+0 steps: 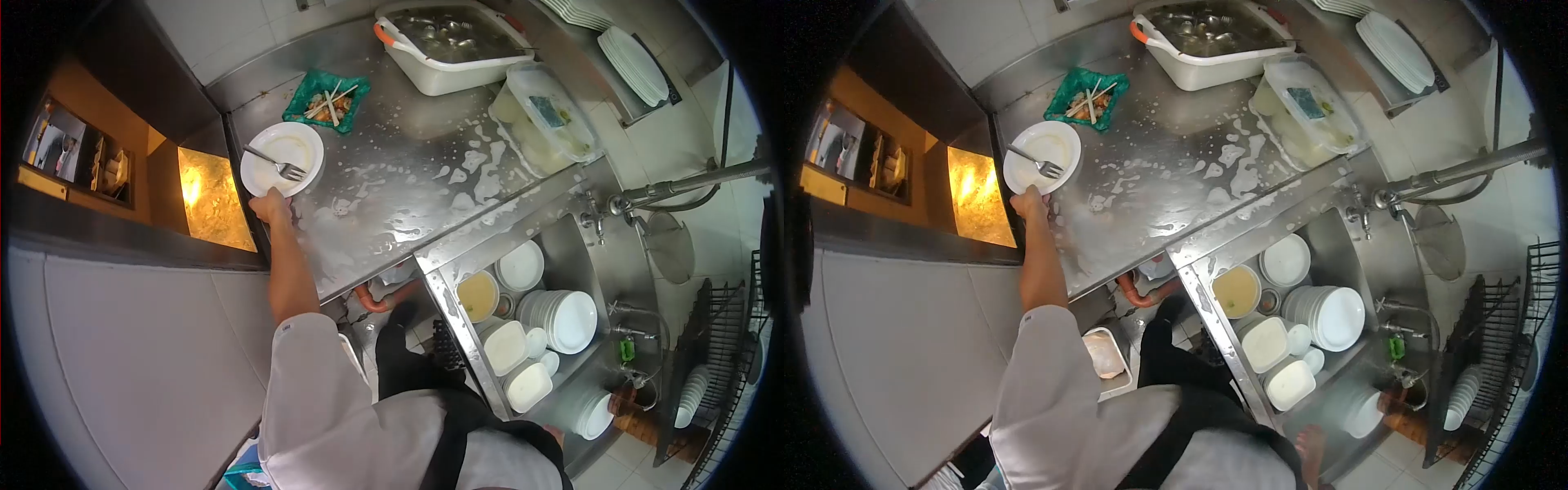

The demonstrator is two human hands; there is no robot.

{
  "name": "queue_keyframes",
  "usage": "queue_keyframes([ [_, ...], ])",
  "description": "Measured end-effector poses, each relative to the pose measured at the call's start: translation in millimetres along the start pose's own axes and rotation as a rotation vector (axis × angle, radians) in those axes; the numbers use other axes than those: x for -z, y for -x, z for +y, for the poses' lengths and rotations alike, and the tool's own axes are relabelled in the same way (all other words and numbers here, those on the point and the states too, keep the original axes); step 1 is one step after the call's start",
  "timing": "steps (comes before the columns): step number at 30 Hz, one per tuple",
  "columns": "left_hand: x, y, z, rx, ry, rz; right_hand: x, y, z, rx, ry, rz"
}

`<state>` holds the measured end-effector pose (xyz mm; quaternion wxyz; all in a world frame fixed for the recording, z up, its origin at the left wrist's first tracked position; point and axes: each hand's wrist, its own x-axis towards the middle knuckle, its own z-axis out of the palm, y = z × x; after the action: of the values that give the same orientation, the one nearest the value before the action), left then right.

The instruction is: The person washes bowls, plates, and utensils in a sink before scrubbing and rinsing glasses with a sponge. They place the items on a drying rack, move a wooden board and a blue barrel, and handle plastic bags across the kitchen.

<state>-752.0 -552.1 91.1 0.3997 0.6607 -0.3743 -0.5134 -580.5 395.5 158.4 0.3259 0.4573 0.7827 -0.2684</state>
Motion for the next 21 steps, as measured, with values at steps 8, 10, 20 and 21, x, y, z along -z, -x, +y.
queue_keyframes([
  [8, 52.9, 19.6, -52.1, 0.008, 0.396, -0.368, -19.8, -41.6, 69.3, 0.130, -0.349, -0.137],
  [10, 65.5, 37.0, -56.6, 0.054, 0.249, -0.299, -25.4, -68.9, 96.2, 0.094, -0.531, -0.132],
  [20, 85.3, 228.7, -49.0, 0.009, 0.070, -1.044, -29.3, -16.5, 30.8, 0.254, -0.393, 0.355],
  [21, 81.9, 249.4, -57.2, 0.049, 0.091, -1.127, -24.3, -23.7, 30.5, 0.302, -0.363, 0.392],
])
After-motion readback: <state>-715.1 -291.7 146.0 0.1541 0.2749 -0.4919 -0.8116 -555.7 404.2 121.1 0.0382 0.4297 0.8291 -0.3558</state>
